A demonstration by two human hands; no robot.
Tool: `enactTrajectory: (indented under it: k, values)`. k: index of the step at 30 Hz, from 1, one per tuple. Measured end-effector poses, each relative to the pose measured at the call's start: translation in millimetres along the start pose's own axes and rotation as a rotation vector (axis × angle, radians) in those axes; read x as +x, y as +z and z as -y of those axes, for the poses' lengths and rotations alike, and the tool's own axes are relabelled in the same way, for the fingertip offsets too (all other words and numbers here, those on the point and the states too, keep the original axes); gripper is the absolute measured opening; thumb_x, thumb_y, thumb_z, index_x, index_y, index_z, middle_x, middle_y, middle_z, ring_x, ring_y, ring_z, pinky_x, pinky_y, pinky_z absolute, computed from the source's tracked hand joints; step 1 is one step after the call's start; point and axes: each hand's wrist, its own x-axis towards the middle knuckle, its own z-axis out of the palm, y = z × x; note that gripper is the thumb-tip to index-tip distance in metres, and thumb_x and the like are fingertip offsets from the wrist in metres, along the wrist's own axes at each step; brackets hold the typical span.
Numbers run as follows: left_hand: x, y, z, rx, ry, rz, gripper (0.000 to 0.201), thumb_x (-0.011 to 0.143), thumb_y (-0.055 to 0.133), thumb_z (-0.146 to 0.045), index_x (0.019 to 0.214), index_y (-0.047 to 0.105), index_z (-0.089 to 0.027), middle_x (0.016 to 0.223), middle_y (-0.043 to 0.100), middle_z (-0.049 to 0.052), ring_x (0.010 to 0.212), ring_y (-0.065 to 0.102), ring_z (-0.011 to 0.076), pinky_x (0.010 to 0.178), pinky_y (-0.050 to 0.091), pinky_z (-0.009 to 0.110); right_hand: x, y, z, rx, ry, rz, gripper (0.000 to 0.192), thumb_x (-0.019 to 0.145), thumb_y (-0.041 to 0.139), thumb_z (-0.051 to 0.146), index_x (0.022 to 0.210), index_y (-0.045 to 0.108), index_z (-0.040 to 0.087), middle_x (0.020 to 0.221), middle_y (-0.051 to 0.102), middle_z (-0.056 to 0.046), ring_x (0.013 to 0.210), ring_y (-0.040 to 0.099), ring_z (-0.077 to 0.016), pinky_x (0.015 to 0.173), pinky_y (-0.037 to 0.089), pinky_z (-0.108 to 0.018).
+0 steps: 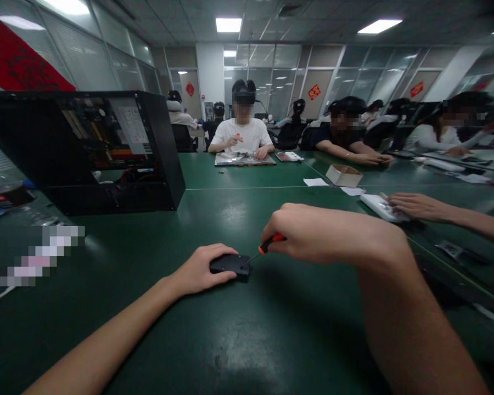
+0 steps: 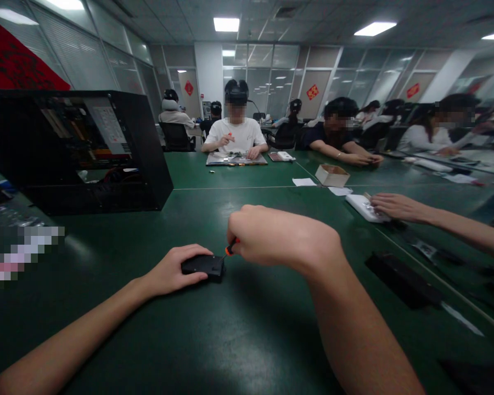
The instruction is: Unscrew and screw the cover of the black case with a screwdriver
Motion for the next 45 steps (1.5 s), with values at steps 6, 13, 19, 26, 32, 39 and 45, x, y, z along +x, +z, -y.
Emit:
enactTrajectory:
  k: [6, 13, 19, 26, 32, 39, 45]
  values:
    - [-0.7, 0.3, -0.2, 0.000, -0.005, 0.000, 0.041, 0.088, 0.072, -0.040, 0.123, 0.064, -0.021, 0.119, 0.070, 0.009, 0.106, 0.066, 0.0259, 0.095, 0.049, 0.037, -4.8, -1.2, -15.3, 0.015, 0.072, -0.010, 0.029, 0.080, 0.058, 0.016, 0.095, 0.082, 0.027, 0.087, 0.076, -0.005, 0.076, 0.070, -0.0189, 0.062, 0.047, -0.024]
    - [-0.6, 0.2, 0.4, 0.012, -0.001, 0.008, 0.040, 0.088, 0.072, -0.040, 0.122, 0.064, -0.021, 0.119, 0.070, 0.008, 0.106, 0.066, 0.0255, 0.095, 0.048, 0.036, 3.9, 1.7, -16.8, 0.006, 0.045, 0.009, 0.033, 0.079, 0.058, 0.014, 0.096, 0.081, 0.030, 0.090, 0.076, -0.003, 0.078, 0.069, -0.0178, 0.063, 0.046, -0.024]
    - [0.1, -0.9, -1.2, 0.023, 0.002, 0.017, 0.040, 0.089, 0.071, -0.041, 0.123, 0.064, -0.021, 0.119, 0.070, 0.008, 0.107, 0.066, 0.0259, 0.095, 0.049, 0.036, 21.7, 13.3, -16.6, -0.193, 0.183, -0.065, 0.035, 0.092, 0.061, 0.046, 0.086, 0.080, 0.017, 0.085, 0.075, -0.014, 0.075, 0.071, -0.0244, 0.062, 0.046, -0.030]
    - [-0.4, 1.9, 0.7, 0.036, 0.015, -0.011, 0.041, 0.088, 0.071, -0.040, 0.124, 0.063, -0.021, 0.118, 0.071, 0.008, 0.104, 0.067, 0.0253, 0.092, 0.050, 0.035, 6.8, 88.0, -40.0, -0.428, 0.090, -0.400, 0.050, 0.106, 0.036, 0.037, 0.081, 0.074, 0.015, 0.079, 0.074, -0.011, 0.076, 0.068, -0.0218, 0.059, 0.034, -0.028]
    - [0.4, 13.4, 2.4, 0.106, -0.063, -0.130, 0.036, 0.087, 0.071, -0.037, 0.118, 0.066, -0.021, 0.113, 0.073, 0.006, 0.099, 0.069, 0.0246, 0.089, 0.051, 0.035, -12.8, 118.0, -28.6, -0.602, 0.025, -0.941, 0.046, 0.101, 0.054, 0.032, 0.057, 0.058, 0.019, 0.051, 0.056, -0.001, 0.051, 0.047, -0.0135, 0.056, 0.022, -0.032]
    - [1.6, 15.6, -1.8, 0.100, -0.089, -0.180, 0.035, 0.084, 0.073, -0.036, 0.114, 0.068, -0.019, 0.108, 0.074, 0.006, 0.095, 0.070, 0.0248, 0.087, 0.052, 0.034, -15.2, 102.2, 22.4, -0.730, -0.044, -0.960, 0.040, 0.098, 0.057, 0.024, 0.059, 0.057, 0.018, 0.051, 0.052, -0.002, 0.050, 0.046, -0.0153, 0.054, 0.020, -0.033]
    - [2.1, 15.0, -1.2, 0.121, -0.082, -0.172, 0.034, 0.085, 0.071, -0.035, 0.115, 0.067, -0.019, 0.110, 0.073, 0.007, 0.097, 0.069, 0.0250, 0.088, 0.051, 0.035, 15.5, 64.5, -7.4, -0.469, 0.118, -0.466, 0.038, 0.100, 0.053, 0.034, 0.073, 0.074, 0.015, 0.066, 0.070, -0.011, 0.062, 0.062, -0.0189, 0.054, 0.026, -0.029]
